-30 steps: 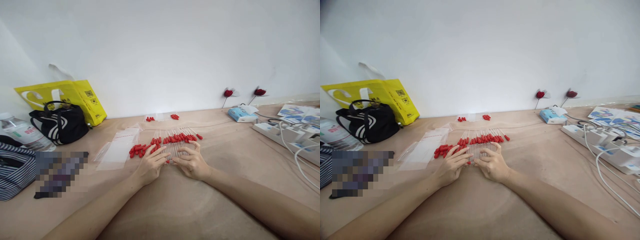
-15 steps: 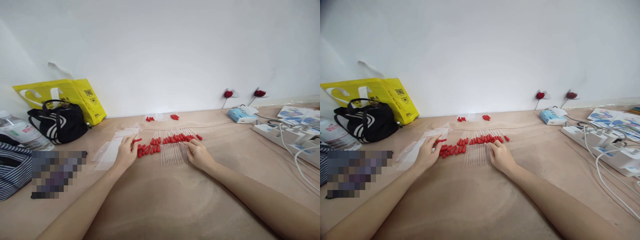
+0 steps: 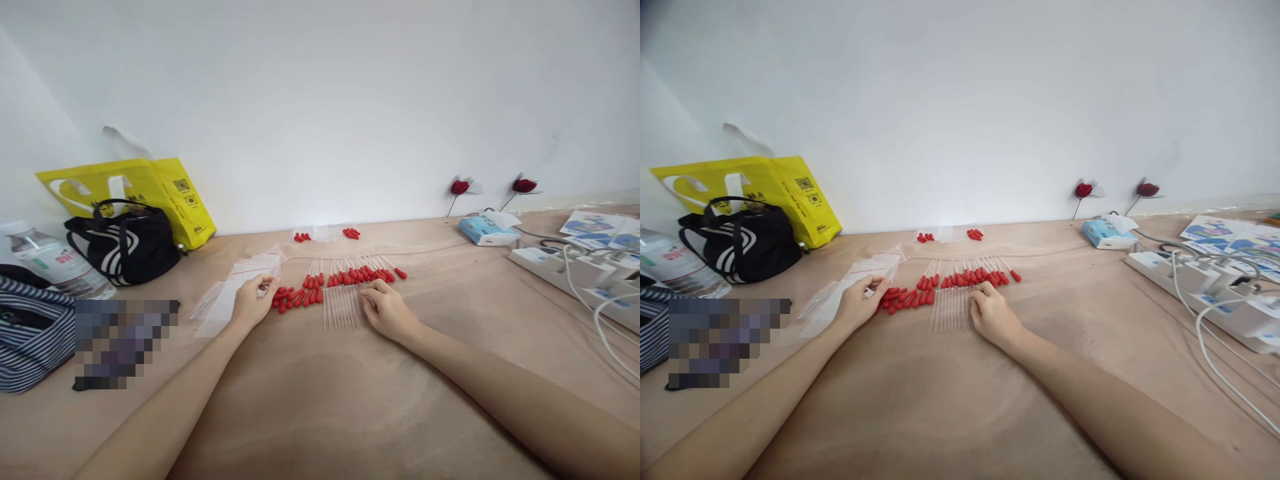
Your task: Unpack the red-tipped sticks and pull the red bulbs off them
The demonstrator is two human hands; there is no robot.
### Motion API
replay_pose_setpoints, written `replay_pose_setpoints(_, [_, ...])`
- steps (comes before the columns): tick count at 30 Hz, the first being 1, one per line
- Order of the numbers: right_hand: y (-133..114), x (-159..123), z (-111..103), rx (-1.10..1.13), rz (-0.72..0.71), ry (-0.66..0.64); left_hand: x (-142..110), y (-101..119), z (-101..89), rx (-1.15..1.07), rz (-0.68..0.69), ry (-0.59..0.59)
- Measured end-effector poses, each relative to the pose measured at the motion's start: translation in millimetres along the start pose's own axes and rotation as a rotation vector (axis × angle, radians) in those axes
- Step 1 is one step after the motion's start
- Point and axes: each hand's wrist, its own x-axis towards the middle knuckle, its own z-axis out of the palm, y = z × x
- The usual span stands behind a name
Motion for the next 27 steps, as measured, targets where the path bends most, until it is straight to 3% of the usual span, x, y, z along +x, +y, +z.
replay_pose_setpoints(6, [-14, 0, -7, 0.024, -0.003, -0.094, -1, -3, -0.4, -0.03, 0.092, 0.039])
replay_pose_setpoints(11, [-14, 1, -10, -0.017, -0.03, -0.092, 5, -2, -0.1, 0.036, 0.145, 0.066])
replay_pose_setpoints(16, [-6, 2, -15, -0.074, -0.017, -0.051, 22, 22, 2.9, 0.255, 0.023, -0.127])
replay_pose_setpoints(21, [5, 0, -23, -0.13, 0.061, -0.016, 49, 50, 22.5, 0.469, -0.137, -0.39])
replay_pose_setpoints(27, [13, -1, -27, -0.176, 0.143, -0.05, 66, 54, 48.8, 0.526, -0.194, -0.446])
